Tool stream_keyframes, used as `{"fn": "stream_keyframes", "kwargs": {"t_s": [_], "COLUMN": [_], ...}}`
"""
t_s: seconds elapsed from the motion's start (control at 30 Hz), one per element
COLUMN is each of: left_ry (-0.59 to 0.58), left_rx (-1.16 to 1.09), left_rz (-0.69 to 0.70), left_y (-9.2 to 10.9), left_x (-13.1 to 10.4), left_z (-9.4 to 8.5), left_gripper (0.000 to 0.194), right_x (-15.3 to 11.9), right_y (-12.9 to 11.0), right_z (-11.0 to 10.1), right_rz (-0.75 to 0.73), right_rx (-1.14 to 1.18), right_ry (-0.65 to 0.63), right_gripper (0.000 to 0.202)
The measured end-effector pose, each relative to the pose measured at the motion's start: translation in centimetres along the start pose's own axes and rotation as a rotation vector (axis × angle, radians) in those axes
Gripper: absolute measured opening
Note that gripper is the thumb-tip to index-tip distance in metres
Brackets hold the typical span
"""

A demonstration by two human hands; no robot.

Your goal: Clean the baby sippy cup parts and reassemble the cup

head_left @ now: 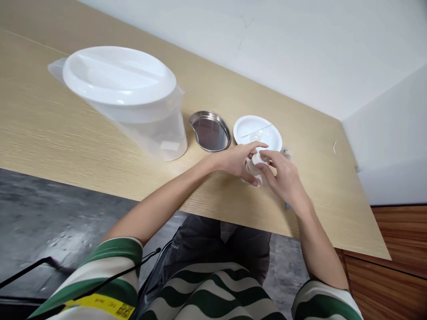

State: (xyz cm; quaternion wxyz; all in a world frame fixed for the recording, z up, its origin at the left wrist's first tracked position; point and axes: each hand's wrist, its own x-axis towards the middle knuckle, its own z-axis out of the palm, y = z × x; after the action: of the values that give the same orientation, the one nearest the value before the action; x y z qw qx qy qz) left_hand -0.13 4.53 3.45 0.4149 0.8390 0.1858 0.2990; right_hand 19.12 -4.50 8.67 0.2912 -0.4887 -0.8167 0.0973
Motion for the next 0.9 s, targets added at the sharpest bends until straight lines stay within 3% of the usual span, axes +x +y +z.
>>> {"fn": "stream_keyframes", "kwargs": {"t_s": [0.13, 0.3, 0.47, 0.7, 0.9], "left_ry": [-0.011, 0.029, 0.005, -0.122, -0.16], "left_rx": [0.004, 0.013, -0.015, -0.086, -0.126], "left_rz": [-0.031, 0.04, 0.001, -0.085, -0.123], "left_y": [-0.1, -0.3, -0.1, 0.3, 0.8], "left_x": [0.1, 0.2, 0.2, 0.3, 0.2], "left_z": [-0.1, 0.1, 0.2, -1.0, -2.1], "left_gripper": [0.114, 0.102, 0.094, 0.058, 0.034], "right_x": [0.5, 0.8, 0.8, 1.3, 2.6], "right_y": [-0.6, -1.2, -1.3, -1.3, -1.0], "right_z": [-0.6, -1.6, -2.0, -2.8, -3.6], "right_rz": [-0.057, -0.138, -0.159, -0.23, -0.196], "right_rx": [-0.067, -0.091, -0.095, -0.016, 0.014], "right_ry": [-0.08, -0.176, -0.229, -0.359, -0.445], "right_gripper": [0.026, 0.029, 0.035, 0.043, 0.044]}}
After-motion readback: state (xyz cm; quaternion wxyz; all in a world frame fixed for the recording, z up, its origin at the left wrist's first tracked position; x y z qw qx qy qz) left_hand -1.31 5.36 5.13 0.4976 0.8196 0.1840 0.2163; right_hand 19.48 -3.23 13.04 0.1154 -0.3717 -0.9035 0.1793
